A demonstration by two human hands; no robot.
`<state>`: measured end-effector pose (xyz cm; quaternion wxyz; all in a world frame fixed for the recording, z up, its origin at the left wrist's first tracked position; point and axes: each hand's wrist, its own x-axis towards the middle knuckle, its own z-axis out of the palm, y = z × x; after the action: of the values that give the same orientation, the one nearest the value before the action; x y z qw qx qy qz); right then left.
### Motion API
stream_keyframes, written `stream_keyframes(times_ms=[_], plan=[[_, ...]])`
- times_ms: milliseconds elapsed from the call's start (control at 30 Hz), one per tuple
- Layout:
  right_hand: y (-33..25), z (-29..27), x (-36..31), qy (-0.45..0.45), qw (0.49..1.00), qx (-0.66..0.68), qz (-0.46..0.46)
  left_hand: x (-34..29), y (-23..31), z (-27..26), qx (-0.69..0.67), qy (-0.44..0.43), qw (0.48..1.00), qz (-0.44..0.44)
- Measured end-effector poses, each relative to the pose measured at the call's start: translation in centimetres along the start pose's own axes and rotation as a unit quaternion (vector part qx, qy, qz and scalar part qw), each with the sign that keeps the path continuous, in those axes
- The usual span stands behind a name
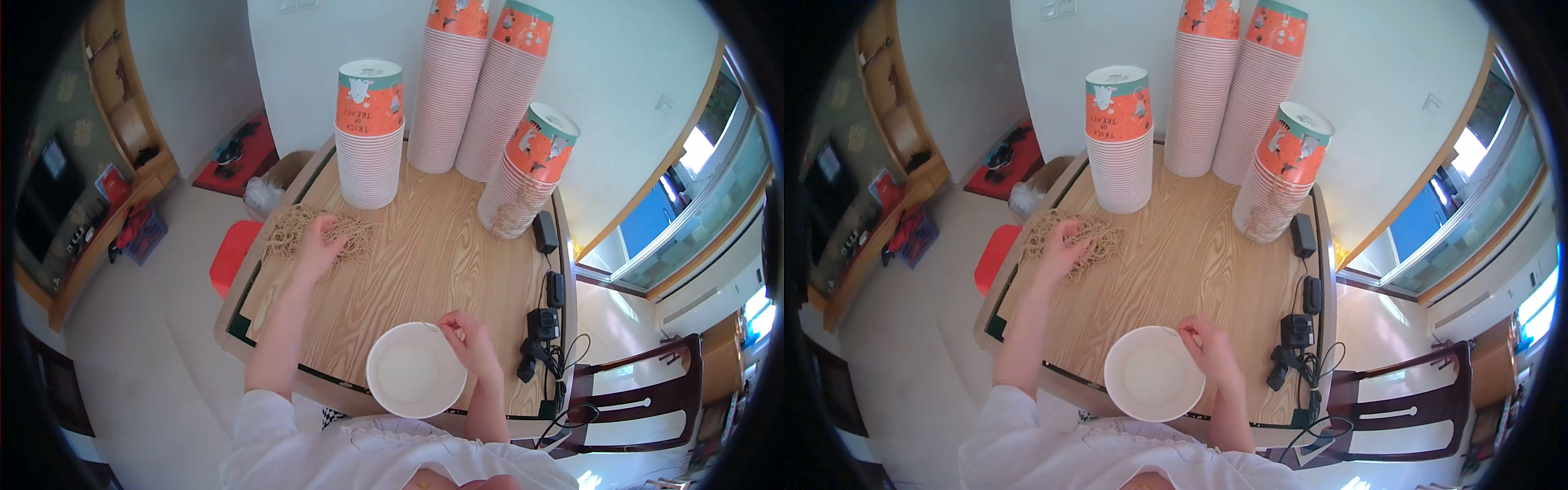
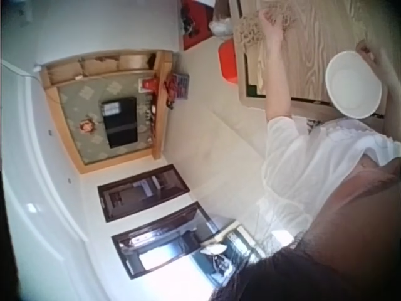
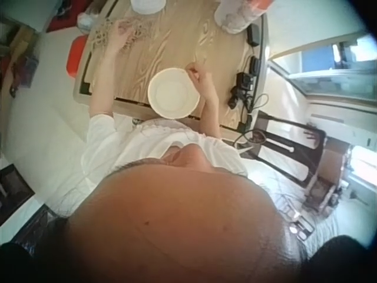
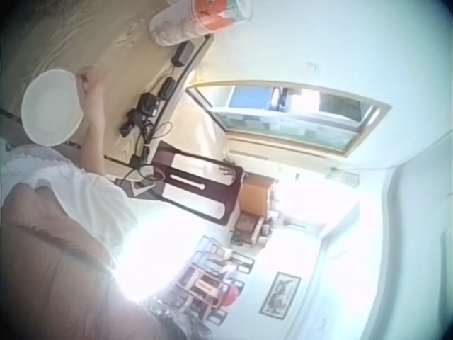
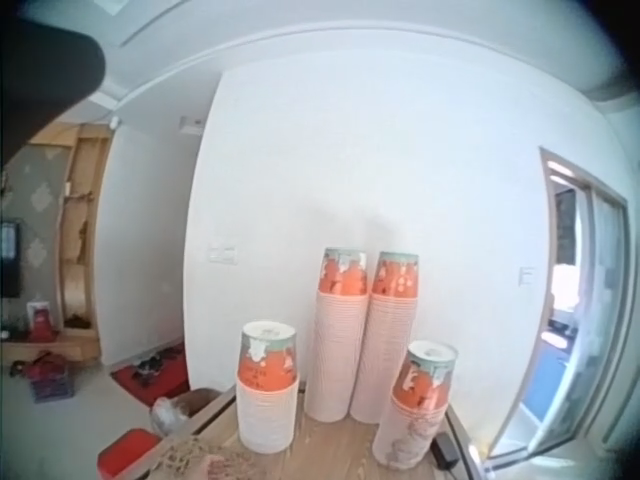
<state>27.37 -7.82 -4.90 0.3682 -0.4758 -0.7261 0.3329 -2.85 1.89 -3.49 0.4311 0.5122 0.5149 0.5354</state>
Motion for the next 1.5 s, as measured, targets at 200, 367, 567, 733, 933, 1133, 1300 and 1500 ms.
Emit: stream_keyframes(times_ms=[200, 367, 567, 733, 933, 1133, 1300, 1500], plan=[[1.1, 0.5, 0.0, -0.010, 0.997, 0.075, 0.014, -6.3, -1.8, 7.2, 0.125, -0.257, 0.950, 0.123], [2.3, 0.2, 0.0, -0.007, 0.995, 0.098, 0.029, -8.6, -3.3, 11.9, 0.000, -0.364, 0.931, -0.001], [4.1, 0.1, -0.5, -0.019, 0.980, 0.183, 0.082, -9.7, -4.8, 13.5, -0.026, -0.312, 0.949, -0.033], [4.3, 0.4, 0.1, -0.039, 0.956, 0.267, 0.111, -8.9, -5.4, 12.7, -0.238, -0.341, 0.885, -0.210], [4.9, 1.3, 0.9, -0.012, 0.947, 0.289, 0.139, -9.2, -6.3, 13.5, -0.253, -0.314, 0.890, -0.213], [5.0, 1.5, 0.8, -0.010, 0.942, 0.297, 0.155, -9.9, -5.6, 13.6, -0.253, -0.285, 0.898, -0.220], [4.1, 1.2, 0.7, -0.031, 0.944, 0.294, 0.144, -10.3, -5.5, 13.5, -0.217, -0.280, 0.915, -0.192], [3.6, 1.2, 0.5, 0.007, 0.955, 0.261, 0.137, -11.0, -5.0, 13.6, -0.178, -0.258, 0.935, -0.166]])
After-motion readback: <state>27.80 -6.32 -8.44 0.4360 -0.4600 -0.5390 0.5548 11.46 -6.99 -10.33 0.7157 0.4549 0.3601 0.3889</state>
